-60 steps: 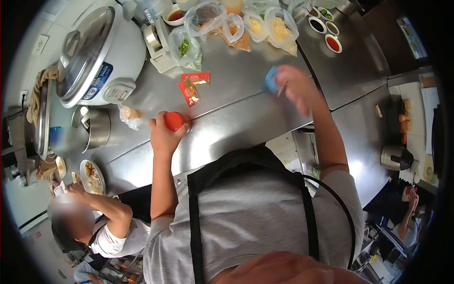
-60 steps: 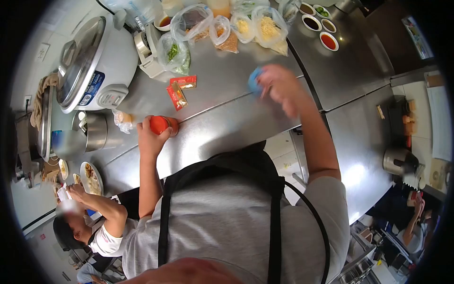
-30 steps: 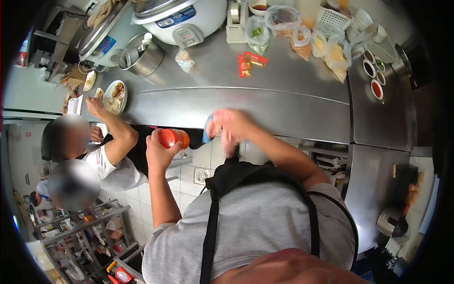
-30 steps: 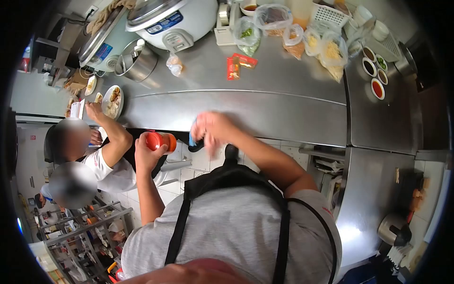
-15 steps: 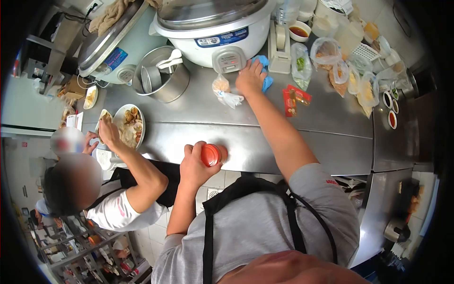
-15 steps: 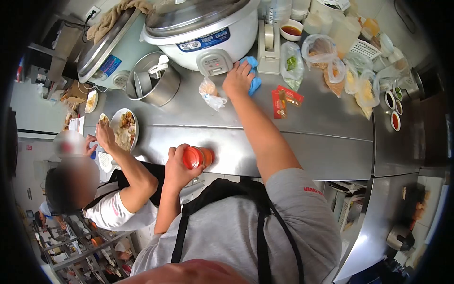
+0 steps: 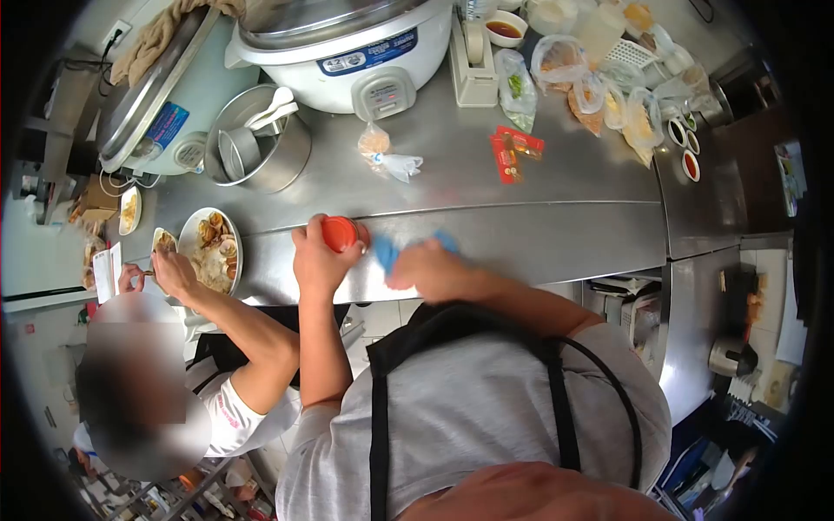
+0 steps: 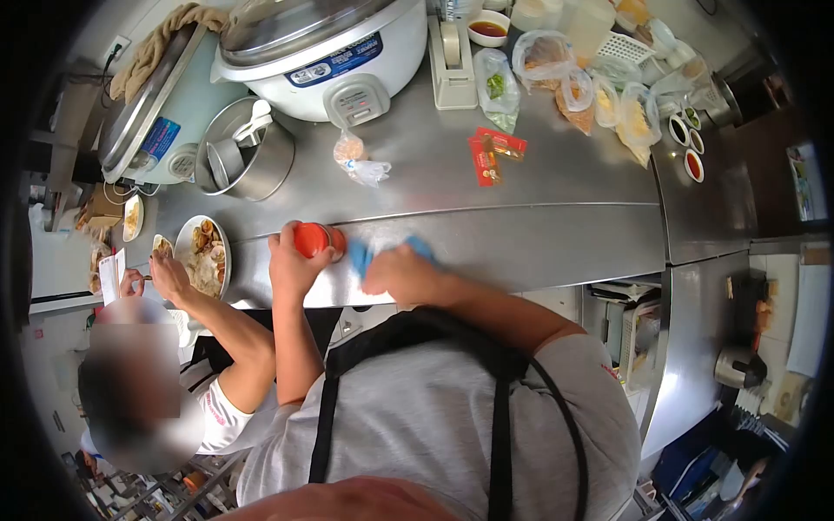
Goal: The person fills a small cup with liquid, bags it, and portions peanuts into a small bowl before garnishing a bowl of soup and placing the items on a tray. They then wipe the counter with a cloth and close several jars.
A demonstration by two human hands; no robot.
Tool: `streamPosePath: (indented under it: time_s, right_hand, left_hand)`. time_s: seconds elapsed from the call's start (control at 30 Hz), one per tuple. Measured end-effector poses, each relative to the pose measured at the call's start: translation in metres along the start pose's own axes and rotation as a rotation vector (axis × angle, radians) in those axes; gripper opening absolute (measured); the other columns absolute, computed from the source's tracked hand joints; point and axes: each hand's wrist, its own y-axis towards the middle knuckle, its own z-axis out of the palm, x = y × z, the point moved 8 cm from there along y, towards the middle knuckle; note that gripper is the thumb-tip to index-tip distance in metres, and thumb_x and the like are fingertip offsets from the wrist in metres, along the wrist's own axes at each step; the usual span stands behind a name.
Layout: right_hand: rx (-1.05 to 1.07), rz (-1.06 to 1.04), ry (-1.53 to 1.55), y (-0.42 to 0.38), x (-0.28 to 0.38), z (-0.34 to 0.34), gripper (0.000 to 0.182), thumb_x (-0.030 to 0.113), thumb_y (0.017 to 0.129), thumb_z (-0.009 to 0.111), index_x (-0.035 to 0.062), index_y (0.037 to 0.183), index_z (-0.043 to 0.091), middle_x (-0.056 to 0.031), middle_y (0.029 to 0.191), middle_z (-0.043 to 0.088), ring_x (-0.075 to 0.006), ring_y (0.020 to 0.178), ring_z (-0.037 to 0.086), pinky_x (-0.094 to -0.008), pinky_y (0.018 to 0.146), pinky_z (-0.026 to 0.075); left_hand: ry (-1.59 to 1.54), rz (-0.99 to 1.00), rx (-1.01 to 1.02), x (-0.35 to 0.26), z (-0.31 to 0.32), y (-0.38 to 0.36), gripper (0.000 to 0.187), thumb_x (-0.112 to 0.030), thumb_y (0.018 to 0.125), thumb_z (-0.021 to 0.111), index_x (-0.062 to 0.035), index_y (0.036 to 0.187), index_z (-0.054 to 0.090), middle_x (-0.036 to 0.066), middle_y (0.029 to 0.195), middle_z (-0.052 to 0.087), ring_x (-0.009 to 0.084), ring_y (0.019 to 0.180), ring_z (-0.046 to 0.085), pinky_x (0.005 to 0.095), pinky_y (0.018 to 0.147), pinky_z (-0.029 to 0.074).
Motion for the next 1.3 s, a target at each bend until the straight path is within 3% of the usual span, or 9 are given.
streamPosePath:
  time_s: [0.1,0.2,0.4,0.87,0.93,1.0,1.1,1.17,1.3]
  right_hand:
    - [-0.027,-0.208,0.406,0.002,0.028,0.007,0.012,0.016,0.064,0.053,0.0220,0.073,0.058,0.0009,0.077,0.057,-0.0204,0.083,0.053,-0.0378,0.067,0.039]
    - [-0.374,0.024,0.074,0.019,-0.003,-0.058,0.023,0.015,0.067,0.051,0.0238,0.087,0.057,0.0011,0.091,0.055,-0.0231,0.091,0.048,-0.0394,0.073,0.034]
    - [-0.307,0.172,-0.300,0.013,-0.050,-0.035,0.049,0.018,0.070,0.054,0.0244,0.118,0.043,-0.0073,0.122,0.038,-0.0317,0.113,0.034,-0.0474,0.089,0.027]
    - [-0.649,1.458,-0.489,-0.055,-0.243,-0.133,0.045,0.024,0.076,0.051,0.0066,0.116,0.041,-0.0152,0.119,0.041,-0.0347,0.111,0.036,-0.0499,0.084,0.031]
    - [-0.439,1.171,-0.661,-0.028,-0.177,-0.128,0.043,0.024,0.077,0.049,0.0013,0.113,0.042,-0.0209,0.113,0.046,-0.0392,0.110,0.037,-0.0542,0.085,0.030]
    - [-0.614,0.782,-0.653,-0.004,-0.172,-0.070,0.030,0.020,0.073,0.051,0.0076,0.100,0.051,-0.0203,0.100,0.052,-0.0378,0.100,0.044,-0.0634,0.077,0.030]
    - [-0.292,0.433,-0.428,-0.026,-0.041,-0.061,0.024,0.032,0.077,0.045,0.0154,0.091,0.055,-0.0112,0.084,0.055,-0.0278,0.084,0.051,-0.0453,0.069,0.038]
    - [-0.634,-0.009,-0.661,-0.064,-0.016,-0.011,0.025,0.036,0.077,0.047,0.0331,0.100,0.054,-0.0024,0.089,0.056,-0.0227,0.088,0.052,-0.0395,0.071,0.040]
    - [-0.579,0.295,-0.477,-0.188,-0.036,-0.046,0.035,0.031,0.077,0.047,0.0397,0.111,0.044,-0.0028,0.091,0.055,-0.0250,0.090,0.052,-0.0398,0.076,0.039]
  left_hand:
    - [0.005,-0.050,-0.012,0.004,-0.002,0.008,0.066,-0.032,0.052,0.070,-0.0098,0.108,0.045,0.018,0.100,0.043,0.0342,0.079,0.055,0.0381,0.069,0.047]
    - [0.033,-0.074,-0.026,0.010,-0.004,0.013,0.066,-0.034,0.053,0.068,-0.0095,0.109,0.045,0.018,0.101,0.043,0.0346,0.080,0.055,0.0380,0.070,0.046]
    - [0.014,-0.079,-0.037,0.012,-0.001,0.017,0.067,-0.034,0.054,0.068,-0.0084,0.110,0.044,0.018,0.103,0.042,0.0347,0.082,0.054,0.0379,0.073,0.045]
    - [0.022,-0.077,-0.057,0.015,0.003,0.013,0.072,-0.038,0.055,0.068,-0.0070,0.114,0.040,0.022,0.108,0.040,0.0373,0.089,0.049,0.0404,0.077,0.042]
    - [0.022,0.097,-0.101,0.005,-0.004,0.010,0.065,-0.038,0.057,0.069,-0.0005,0.104,0.045,0.023,0.098,0.048,0.0371,0.089,0.048,0.0421,0.078,0.039]
    - [-0.179,0.155,-0.070,-0.001,0.001,0.014,0.056,-0.036,0.055,0.072,0.0012,0.092,0.051,0.020,0.087,0.054,0.0348,0.083,0.050,0.0419,0.076,0.040]
    - [0.025,0.051,-0.131,0.008,0.002,0.015,0.063,-0.032,0.053,0.071,-0.0017,0.102,0.047,0.020,0.099,0.049,0.0340,0.086,0.052,0.0429,0.073,0.043]
    - [0.015,-0.023,-0.050,0.004,0.001,0.007,0.067,-0.030,0.055,0.070,-0.0040,0.109,0.042,0.022,0.102,0.045,0.0388,0.092,0.047,0.0442,0.079,0.039]
    - [0.035,0.149,-0.011,-0.034,0.014,-0.005,0.065,-0.029,0.053,0.069,-0.0037,0.108,0.043,0.021,0.101,0.046,0.0374,0.090,0.048,0.0432,0.078,0.040]
